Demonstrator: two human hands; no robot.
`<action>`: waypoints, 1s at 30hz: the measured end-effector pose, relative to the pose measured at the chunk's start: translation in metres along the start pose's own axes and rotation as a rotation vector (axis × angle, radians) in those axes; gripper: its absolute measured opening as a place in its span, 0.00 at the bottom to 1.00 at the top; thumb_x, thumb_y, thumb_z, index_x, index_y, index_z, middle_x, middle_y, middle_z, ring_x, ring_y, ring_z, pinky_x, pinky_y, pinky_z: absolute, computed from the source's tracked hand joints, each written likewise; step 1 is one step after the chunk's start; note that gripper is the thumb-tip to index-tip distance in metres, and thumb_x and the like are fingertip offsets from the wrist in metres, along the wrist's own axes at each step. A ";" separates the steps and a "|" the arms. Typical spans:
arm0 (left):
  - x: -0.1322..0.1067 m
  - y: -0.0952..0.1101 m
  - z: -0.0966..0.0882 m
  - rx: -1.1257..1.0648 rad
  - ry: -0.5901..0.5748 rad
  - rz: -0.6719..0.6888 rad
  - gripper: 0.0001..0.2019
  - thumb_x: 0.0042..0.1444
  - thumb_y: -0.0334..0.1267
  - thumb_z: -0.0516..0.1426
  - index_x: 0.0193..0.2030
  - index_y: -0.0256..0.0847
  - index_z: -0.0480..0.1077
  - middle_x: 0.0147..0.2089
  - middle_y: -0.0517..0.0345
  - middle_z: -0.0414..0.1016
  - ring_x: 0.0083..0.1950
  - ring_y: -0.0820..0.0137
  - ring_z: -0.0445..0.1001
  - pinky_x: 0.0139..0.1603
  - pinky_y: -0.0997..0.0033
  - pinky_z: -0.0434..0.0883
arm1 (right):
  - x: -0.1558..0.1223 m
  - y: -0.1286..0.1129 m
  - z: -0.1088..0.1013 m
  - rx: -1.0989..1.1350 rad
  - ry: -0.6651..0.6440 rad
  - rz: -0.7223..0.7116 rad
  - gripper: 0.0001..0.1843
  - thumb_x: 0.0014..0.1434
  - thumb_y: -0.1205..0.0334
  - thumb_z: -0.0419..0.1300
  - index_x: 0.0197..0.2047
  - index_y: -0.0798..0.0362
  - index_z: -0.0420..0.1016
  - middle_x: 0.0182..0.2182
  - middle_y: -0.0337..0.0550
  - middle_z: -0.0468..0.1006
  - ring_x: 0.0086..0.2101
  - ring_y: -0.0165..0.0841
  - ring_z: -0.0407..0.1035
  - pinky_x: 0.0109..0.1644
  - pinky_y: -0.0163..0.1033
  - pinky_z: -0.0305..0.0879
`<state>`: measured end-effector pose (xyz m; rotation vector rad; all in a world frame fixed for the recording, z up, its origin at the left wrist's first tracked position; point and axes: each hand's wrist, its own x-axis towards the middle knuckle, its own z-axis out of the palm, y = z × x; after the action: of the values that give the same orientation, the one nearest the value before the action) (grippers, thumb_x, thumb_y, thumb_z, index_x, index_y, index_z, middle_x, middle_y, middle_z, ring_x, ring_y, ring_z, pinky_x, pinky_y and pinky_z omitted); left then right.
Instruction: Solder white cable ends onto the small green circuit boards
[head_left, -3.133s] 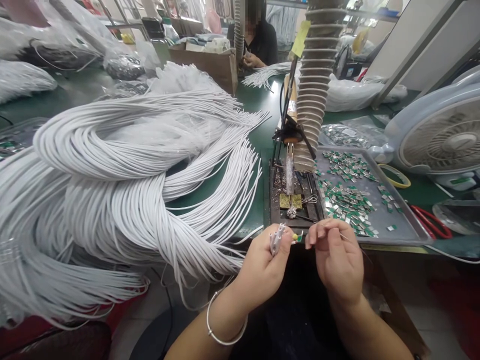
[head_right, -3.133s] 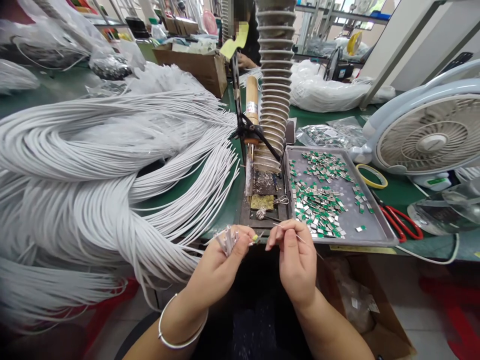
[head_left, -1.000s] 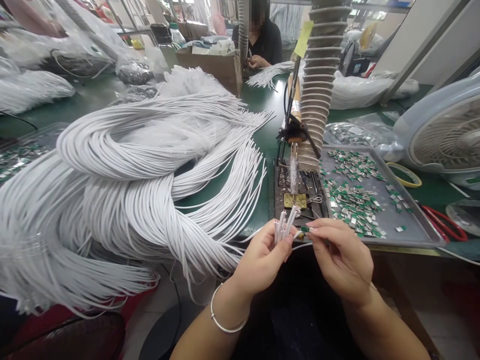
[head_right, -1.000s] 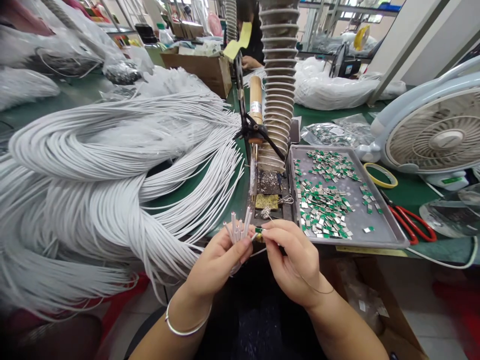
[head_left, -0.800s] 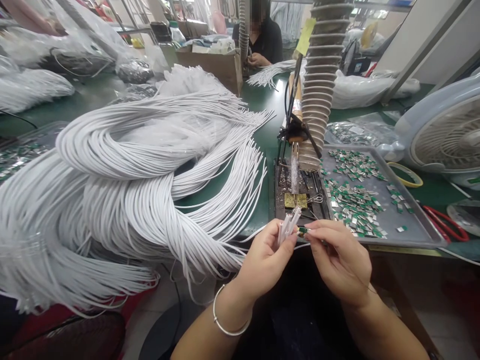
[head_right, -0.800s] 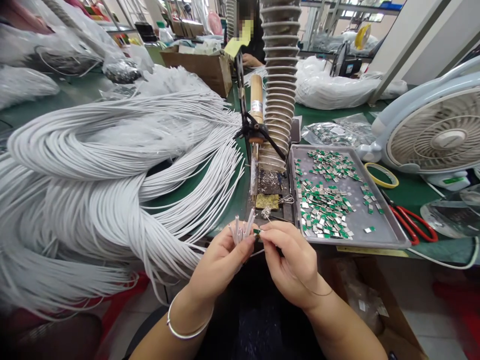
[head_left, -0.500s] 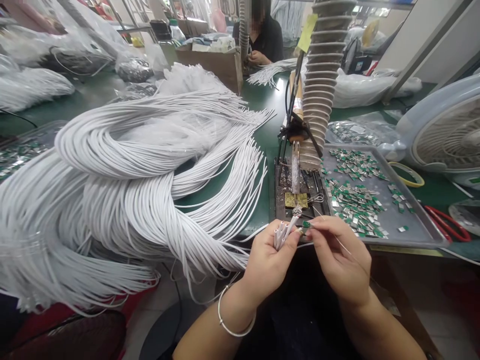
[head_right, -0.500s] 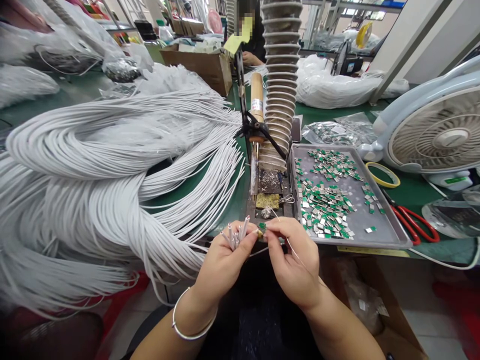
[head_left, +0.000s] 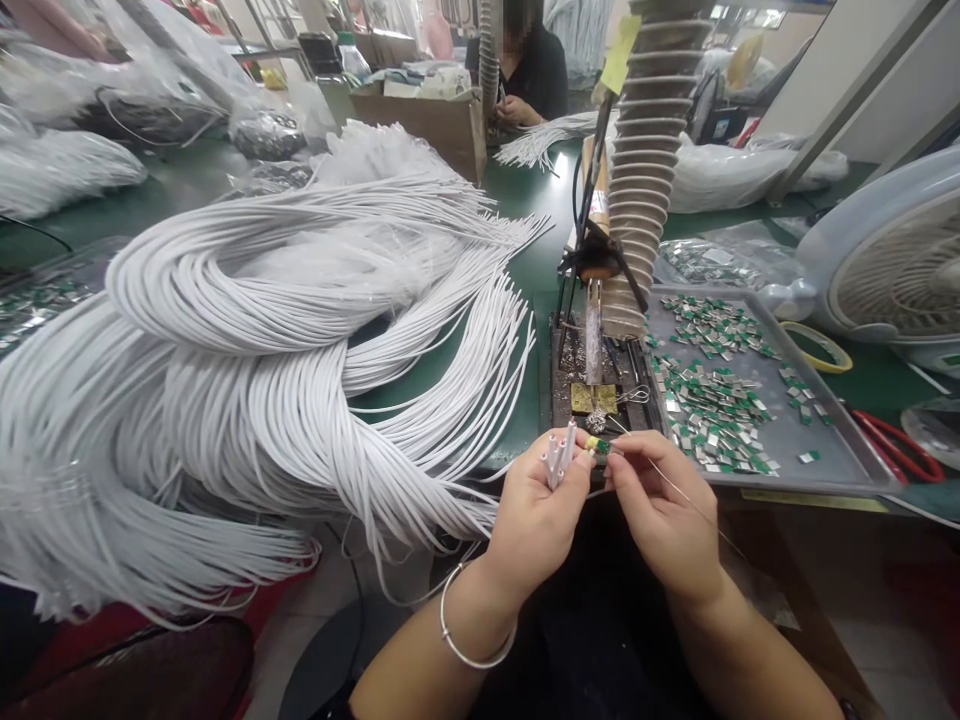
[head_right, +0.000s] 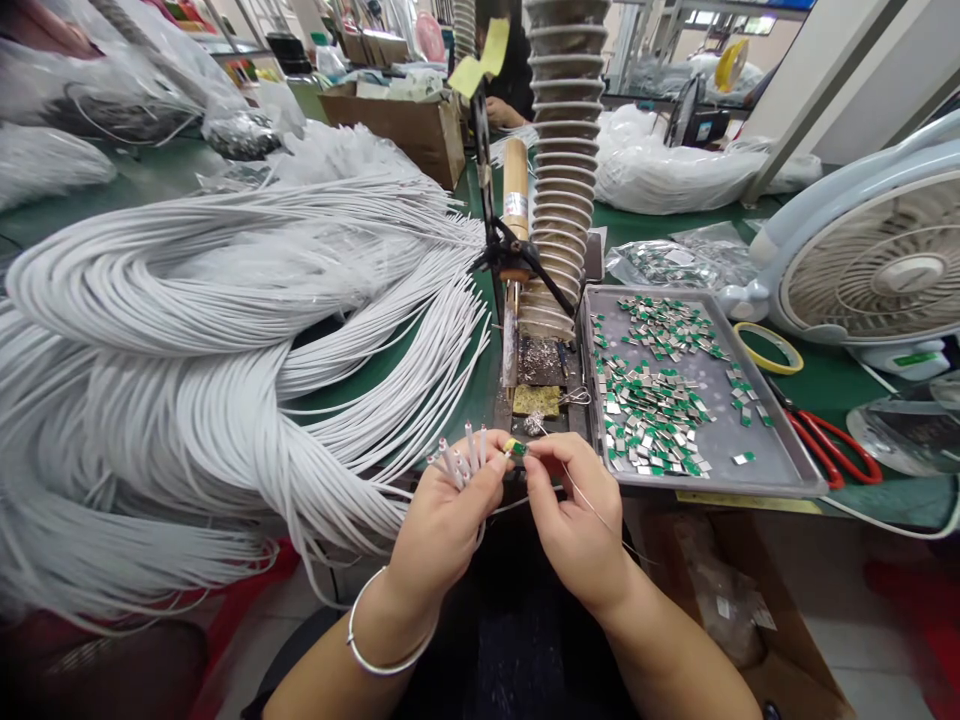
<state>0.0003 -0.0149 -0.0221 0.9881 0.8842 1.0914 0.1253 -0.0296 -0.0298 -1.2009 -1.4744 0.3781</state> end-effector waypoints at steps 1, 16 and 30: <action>0.000 0.001 0.000 -0.006 0.002 -0.004 0.08 0.57 0.42 0.56 0.37 0.38 0.68 0.20 0.69 0.54 0.22 0.77 0.51 0.28 0.75 0.59 | 0.000 0.000 0.000 0.000 -0.001 0.000 0.07 0.57 0.71 0.58 0.39 0.51 0.71 0.31 0.38 0.74 0.27 0.26 0.69 0.29 0.30 0.71; -0.002 0.005 0.003 -0.020 0.083 -0.053 0.07 0.53 0.38 0.60 0.36 0.37 0.69 0.21 0.69 0.58 0.22 0.79 0.53 0.26 0.76 0.58 | -0.005 0.006 0.002 0.041 -0.046 0.008 0.07 0.58 0.70 0.57 0.39 0.51 0.71 0.33 0.40 0.74 0.29 0.29 0.71 0.31 0.34 0.72; 0.011 0.006 0.004 -0.105 0.109 -0.103 0.07 0.53 0.39 0.59 0.35 0.38 0.69 0.22 0.70 0.56 0.21 0.80 0.50 0.25 0.77 0.56 | -0.014 0.012 0.005 -0.058 0.149 -0.228 0.20 0.63 0.70 0.49 0.57 0.51 0.63 0.42 0.47 0.78 0.36 0.33 0.76 0.37 0.42 0.78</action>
<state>0.0051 -0.0045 -0.0163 0.7939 0.9465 1.1001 0.1245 -0.0341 -0.0483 -1.0682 -1.4808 0.0896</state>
